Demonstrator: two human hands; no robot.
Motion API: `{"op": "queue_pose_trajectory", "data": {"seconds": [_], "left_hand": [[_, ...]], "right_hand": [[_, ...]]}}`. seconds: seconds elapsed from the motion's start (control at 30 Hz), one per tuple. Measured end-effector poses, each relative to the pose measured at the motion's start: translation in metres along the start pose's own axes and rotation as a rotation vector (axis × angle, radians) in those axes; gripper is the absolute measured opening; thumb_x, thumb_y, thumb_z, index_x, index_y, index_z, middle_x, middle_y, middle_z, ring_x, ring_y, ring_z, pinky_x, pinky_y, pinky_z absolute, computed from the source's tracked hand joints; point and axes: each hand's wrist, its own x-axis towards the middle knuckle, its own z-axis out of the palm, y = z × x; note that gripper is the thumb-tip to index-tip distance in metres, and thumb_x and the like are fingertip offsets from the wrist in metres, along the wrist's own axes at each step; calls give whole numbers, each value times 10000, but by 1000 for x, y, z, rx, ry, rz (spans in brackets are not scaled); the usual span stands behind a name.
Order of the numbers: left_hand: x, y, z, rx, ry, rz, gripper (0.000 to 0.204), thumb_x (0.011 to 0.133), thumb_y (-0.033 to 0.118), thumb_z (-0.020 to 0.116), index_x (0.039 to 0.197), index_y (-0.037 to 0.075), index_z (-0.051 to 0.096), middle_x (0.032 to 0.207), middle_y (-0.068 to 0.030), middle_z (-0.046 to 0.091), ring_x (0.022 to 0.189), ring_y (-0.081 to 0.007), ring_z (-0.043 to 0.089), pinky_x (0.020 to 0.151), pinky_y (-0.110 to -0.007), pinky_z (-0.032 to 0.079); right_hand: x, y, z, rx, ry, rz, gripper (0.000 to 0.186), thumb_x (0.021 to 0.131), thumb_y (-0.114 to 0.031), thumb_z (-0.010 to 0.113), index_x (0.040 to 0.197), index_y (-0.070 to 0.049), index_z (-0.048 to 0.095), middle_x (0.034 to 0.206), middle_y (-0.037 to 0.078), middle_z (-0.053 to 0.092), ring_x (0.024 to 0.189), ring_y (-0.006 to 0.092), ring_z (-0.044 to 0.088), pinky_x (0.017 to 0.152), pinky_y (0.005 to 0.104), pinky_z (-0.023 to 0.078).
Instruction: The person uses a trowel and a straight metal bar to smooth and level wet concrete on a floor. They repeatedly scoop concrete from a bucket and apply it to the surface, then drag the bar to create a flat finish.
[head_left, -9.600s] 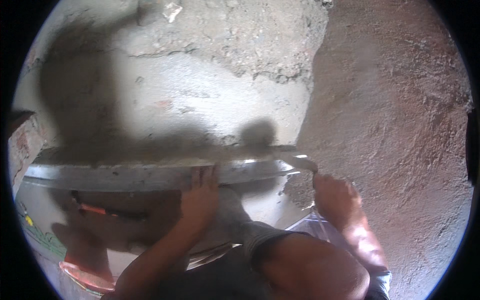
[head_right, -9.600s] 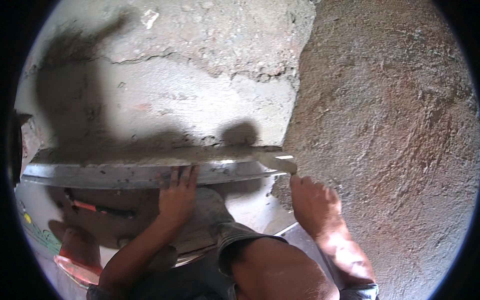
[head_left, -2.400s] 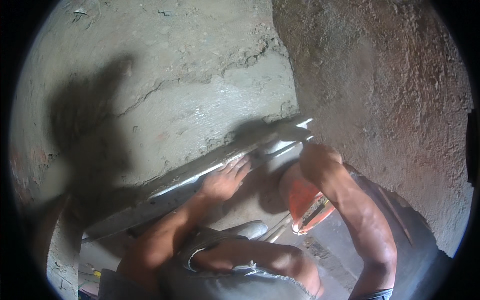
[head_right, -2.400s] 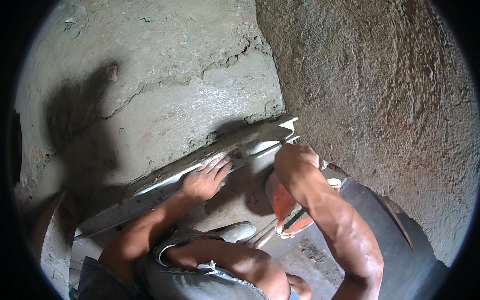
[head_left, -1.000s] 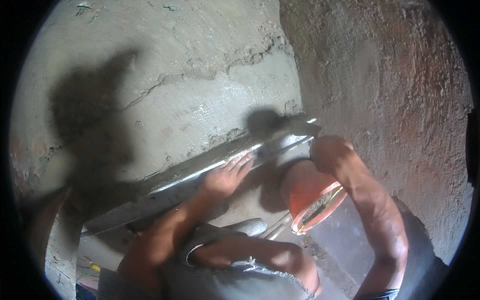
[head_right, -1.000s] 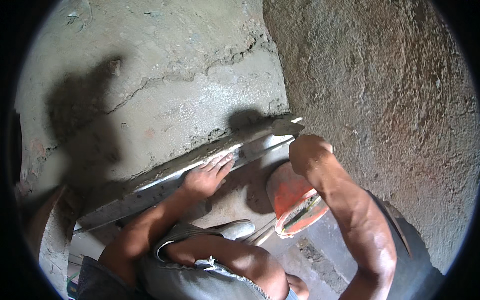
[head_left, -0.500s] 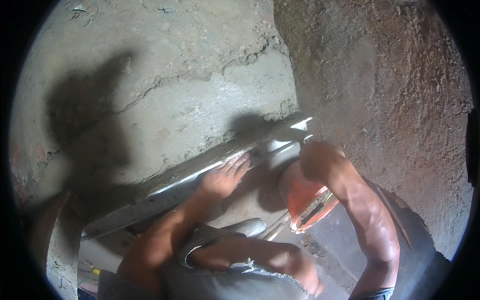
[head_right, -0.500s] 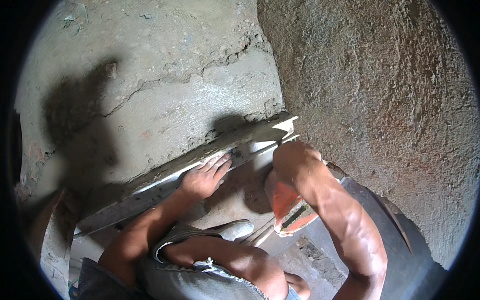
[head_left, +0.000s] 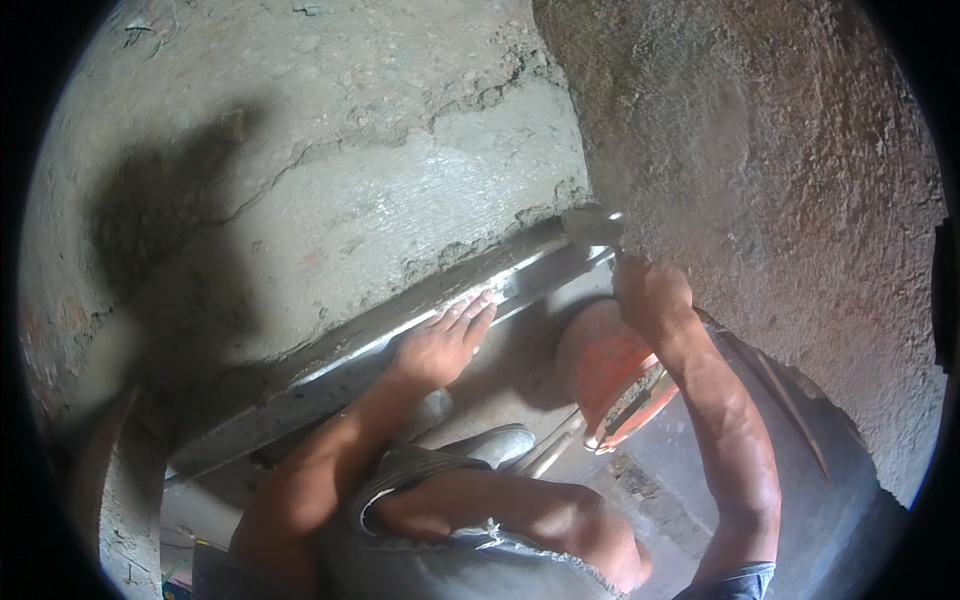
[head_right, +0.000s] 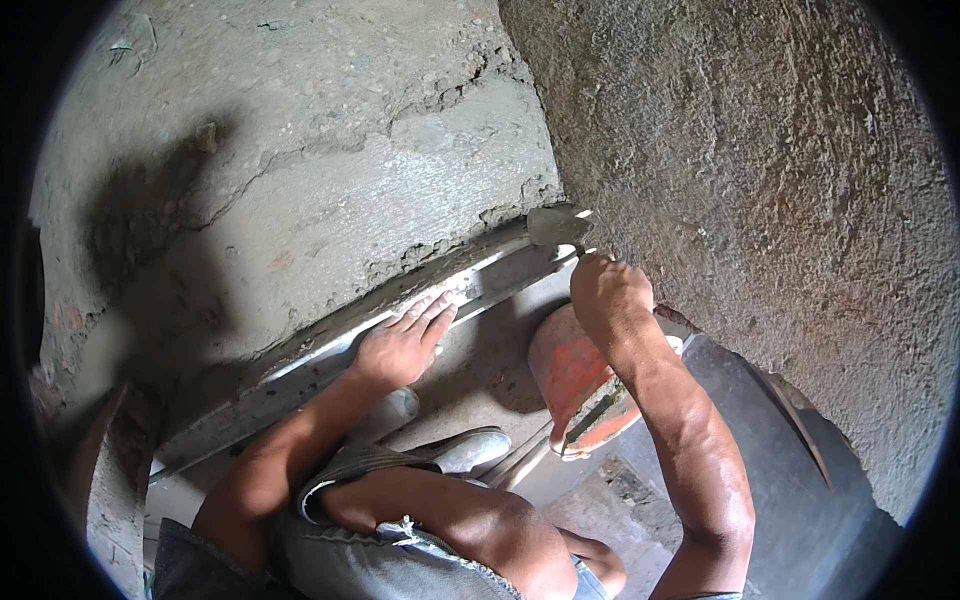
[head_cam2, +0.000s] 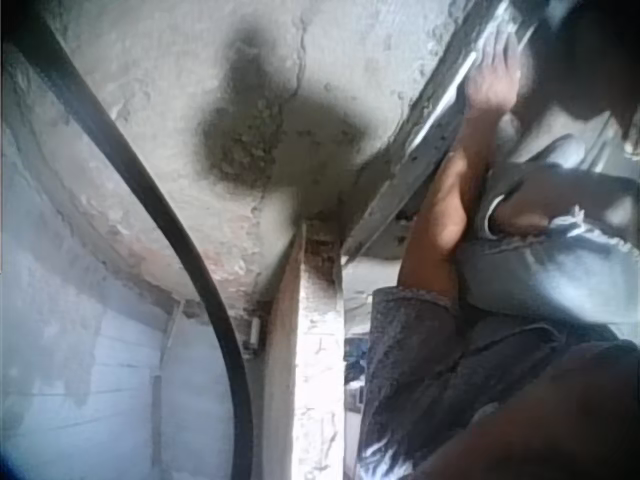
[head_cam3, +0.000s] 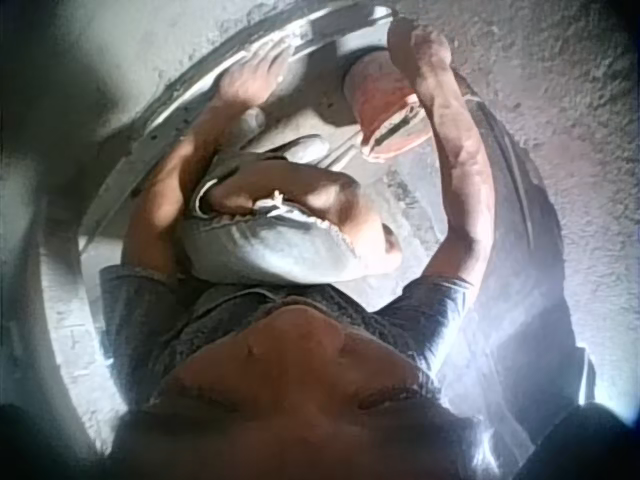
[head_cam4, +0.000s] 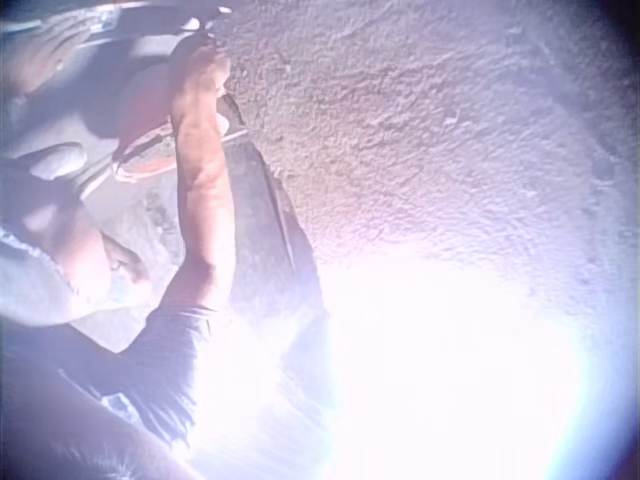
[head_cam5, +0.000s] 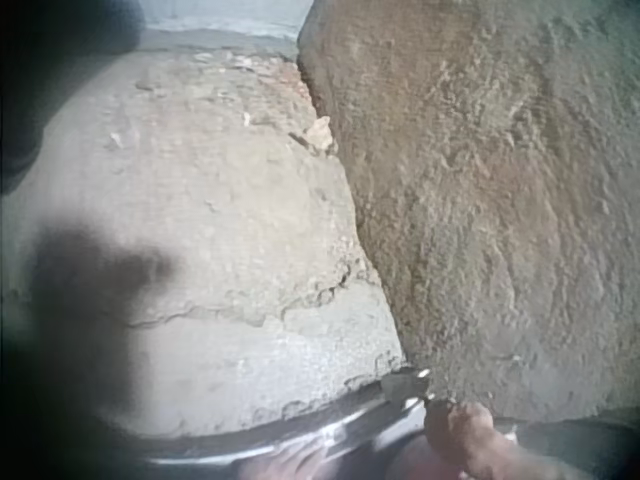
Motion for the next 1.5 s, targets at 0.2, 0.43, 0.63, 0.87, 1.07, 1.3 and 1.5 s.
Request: {"op": "queue_pose_trajectory", "data": {"seconds": [0.2, 0.43, 0.63, 0.87, 1.07, 1.3, 1.5], "left_hand": [[-8, -7, 2, 60, 8, -4, 660, 921, 285, 621, 1520, 92, 421, 1583, -92, 426, 1418, -254, 447, 1168, -396, 369], [1, 0, -6, 6, 5, 15, 651, 925, 276, 616, 1519, 92, 422, 1576, -93, 436, 1404, -261, 465, 1146, -393, 396], [-3, -3, 1, 53, -43, -18, 663, 927, 282, 615, 1525, 86, 408, 1591, -92, 417, 1419, -266, 451, 1161, -390, 376], [-3, -3, -1, 52, -22, -14, 672, 922, 281, 627, 1528, 93, 406, 1586, -90, 420, 1431, -264, 433, 1179, -395, 349], [-2, -2, -3, 41, 6, 17, 662, 926, 285, 624, 1519, 80, 415, 1566, -102, 445, 1410, -265, 458, 1161, -391, 371], [-9, -2, 1, 39, -5, -30, 611, 923, 258, 618, 1489, 84, 467, 1534, -106, 489, 1401, -257, 473, 1152, -396, 386], [-3, -3, -7, 19, 46, -7, 575, 915, 210, 606, 1467, 86, 502, 1505, -106, 525, 1355, -262, 528, 1141, -391, 402]], "right_hand": [[-3, 7, -98, 59, -124, 20, 178, 893, -106, 605, 930, -38, 765, 997, 192, 756, 981, 281, 750, 769, 386, 610], [19, 23, -6, 107, 176, 4, 266, 968, -206, 525, 1015, -21, 710, 925, 222, 733, 850, 370, 740, 747, 493, 597], [4, -4, -18, 134, -48, 71, 274, 971, -184, 504, 1055, -23, 709, 1000, 215, 740, 927, 362, 740, 805, 457, 595], [-11, 11, -66, 37, -228, 47, 253, 917, -154, 566, 1052, -43, 749, 1059, 187, 739, 1033, 335, 716, 845, 459, 584], [-5, 33, -58, 93, 70, 51, 225, 911, -144, 560, 1003, -19, 724, 869, 162, 748, 920, 320, 744, 788, 465, 592], [18, 7, -37, 48, -156, 29, 236, 884, -94, 613, 1077, -52, 742, 1040, 169, 750, 980, 319, 738, 798, 430, 611], [2, 16, -103, -24, -209, 44, 255, 940, -137, 598, 1122, -67, 761, 1135, 133, 748, 1050, 272, 734, 854, 380, 602]]}}
